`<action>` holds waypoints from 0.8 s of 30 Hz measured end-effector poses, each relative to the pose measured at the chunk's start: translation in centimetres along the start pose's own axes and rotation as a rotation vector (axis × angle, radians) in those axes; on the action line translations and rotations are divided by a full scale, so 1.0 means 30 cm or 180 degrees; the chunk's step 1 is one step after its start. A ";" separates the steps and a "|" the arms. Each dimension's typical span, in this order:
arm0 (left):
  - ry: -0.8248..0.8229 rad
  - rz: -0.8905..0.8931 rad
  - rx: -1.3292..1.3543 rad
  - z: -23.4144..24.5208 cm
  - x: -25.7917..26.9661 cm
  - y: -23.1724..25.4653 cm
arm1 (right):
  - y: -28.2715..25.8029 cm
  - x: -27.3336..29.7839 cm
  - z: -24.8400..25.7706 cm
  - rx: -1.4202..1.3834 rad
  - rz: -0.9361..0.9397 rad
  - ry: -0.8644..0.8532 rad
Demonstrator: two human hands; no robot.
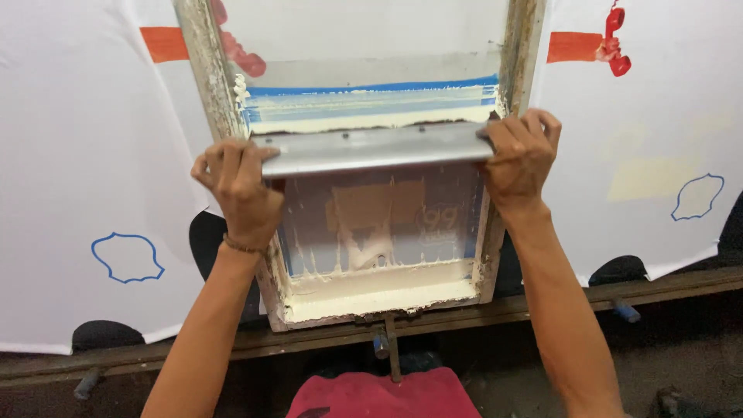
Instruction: The person uses a squeegee to pull white ink across a screen printing frame stretched over a white t-shirt. After completing the print, the person lifts the frame and walks to another area of the workshop.
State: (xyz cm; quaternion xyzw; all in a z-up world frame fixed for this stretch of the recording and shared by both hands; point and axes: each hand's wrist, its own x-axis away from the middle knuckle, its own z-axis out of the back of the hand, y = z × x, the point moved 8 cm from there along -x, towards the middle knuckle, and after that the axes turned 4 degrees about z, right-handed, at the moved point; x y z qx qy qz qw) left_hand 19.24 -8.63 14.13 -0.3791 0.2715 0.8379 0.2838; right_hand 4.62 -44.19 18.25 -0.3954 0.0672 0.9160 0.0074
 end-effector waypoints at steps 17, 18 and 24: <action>-0.0050 0.0395 0.0223 0.162 0.417 0.114 | -0.135 0.420 0.066 -0.0139 -0.0190 -0.0492; -0.0022 0.0398 0.0228 0.180 0.422 0.131 | -0.151 0.426 0.083 -0.0106 -0.0217 -0.0533; -0.0213 0.0532 0.0233 0.215 0.580 0.154 | -0.215 0.503 0.155 -0.0205 -0.0249 -0.0542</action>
